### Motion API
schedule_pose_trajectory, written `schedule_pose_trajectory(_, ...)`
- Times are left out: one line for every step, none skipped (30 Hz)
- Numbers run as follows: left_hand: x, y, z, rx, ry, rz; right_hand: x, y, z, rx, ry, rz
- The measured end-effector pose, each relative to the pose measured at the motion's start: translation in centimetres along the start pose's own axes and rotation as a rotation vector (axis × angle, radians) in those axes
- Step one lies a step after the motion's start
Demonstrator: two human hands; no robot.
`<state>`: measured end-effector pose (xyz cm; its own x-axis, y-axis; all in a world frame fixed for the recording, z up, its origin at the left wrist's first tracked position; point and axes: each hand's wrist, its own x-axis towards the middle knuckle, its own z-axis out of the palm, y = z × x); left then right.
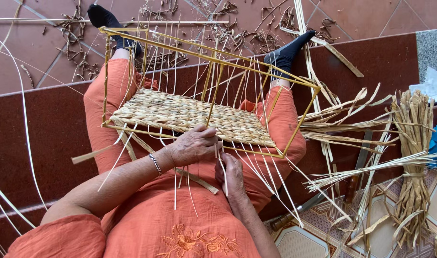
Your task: The person weaves a rectangular basket by hand, interlacing dried palm strips through a rigid frame. They repeatedly pull strips through the weave, adjust tension, and trim excess material with scissors.
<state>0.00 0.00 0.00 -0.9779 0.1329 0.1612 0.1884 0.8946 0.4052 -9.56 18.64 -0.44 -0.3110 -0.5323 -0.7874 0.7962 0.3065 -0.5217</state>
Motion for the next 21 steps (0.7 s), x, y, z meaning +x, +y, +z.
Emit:
schedule_pose_trajectory(-0.1, -0.1, 0.1, 0.016, 0.020, 0.016, 0.3, 0.2, 0.0, 0.033, -0.015, 0.017)
schedule_pose_trajectory(-0.1, -0.3, 0.2, 0.017, 0.011, 0.010, 0.6, 0.3, 0.0, 0.043, -0.037, 0.002)
schedule_pose_trajectory(-0.2, -0.5, 0.2, 0.016, 0.002, 0.002, 0.8, 0.6, 0.0, 0.053, -0.059, -0.011)
schedule_pose_trajectory(-0.3, -0.5, 0.3, 0.015, -0.008, -0.008, 0.7, 0.9, 0.0, 0.061, -0.081, -0.022)
schedule_pose_trajectory(-0.3, -0.6, 0.4, 0.025, 0.005, -0.005, 0.6, 1.1, -0.1, 0.058, -0.086, -0.034)
schedule_pose_trajectory(-0.3, -0.7, 0.5, 0.035, 0.018, -0.003, 0.5, 1.2, -0.2, 0.054, -0.093, -0.046)
schedule_pose_trajectory(-0.4, -0.7, 0.6, 0.043, 0.031, 0.000, 0.3, 1.4, -0.3, 0.050, -0.096, -0.058)
schedule_pose_trajectory(-0.5, -0.7, 0.7, 0.038, 0.019, -0.002, 0.0, 1.5, -0.4, 0.045, -0.111, -0.066)
schedule_pose_trajectory(-0.4, -0.7, 0.7, 0.033, 0.006, -0.004, -0.3, 1.6, -0.5, 0.040, -0.126, -0.074)
schedule_pose_trajectory(-0.4, -0.7, 0.7, 0.029, -0.007, -0.006, -0.6, 1.6, -0.5, 0.035, -0.141, -0.083)
schedule_pose_trajectory(-0.4, -0.8, 0.6, 0.019, -0.016, -0.016, -0.9, 1.8, -0.5, 0.018, -0.135, -0.102)
schedule_pose_trajectory(-0.4, -0.8, 0.6, 0.009, -0.025, -0.028, -1.2, 1.9, -0.3, 0.002, -0.131, -0.121)
schedule_pose_trajectory(-0.5, -0.7, 0.6, -0.003, -0.036, -0.041, -1.6, 2.1, -0.3, -0.015, -0.126, -0.138)
schedule_pose_trajectory(-0.7, -0.5, 0.6, -0.006, -0.028, -0.039, -1.9, 2.3, -0.3, 0.005, -0.119, -0.123)
schedule_pose_trajectory(-0.9, -0.5, 0.5, -0.008, -0.018, -0.033, -2.2, 2.3, -0.2, 0.025, -0.111, -0.111)
schedule_pose_trajectory(-0.8, -0.7, 0.3, -0.007, -0.005, -0.028, -2.3, 2.1, -0.1, 0.044, -0.105, -0.103)
schedule_pose_trajectory(-0.6, -1.0, 0.1, -0.005, -0.005, -0.025, -2.3, 1.7, 0.1, 0.032, -0.128, -0.119)
schedule_pose_trajectory(-0.6, -1.1, -0.1, -0.005, -0.008, -0.023, -2.6, 1.4, 0.3, 0.022, -0.149, -0.131)
schedule_pose_trajectory(-0.6, -1.1, -0.2, -0.006, -0.012, -0.023, -2.8, 1.2, 0.5, 0.012, -0.172, -0.141)
schedule_pose_trajectory(-0.6, -1.1, -0.4, -0.008, -0.018, -0.030, -2.9, 0.8, 0.7, 0.013, -0.167, -0.131)
schedule_pose_trajectory(-0.5, -1.2, -0.5, -0.010, -0.024, -0.033, -2.9, 0.3, 0.9, 0.013, -0.158, -0.123)
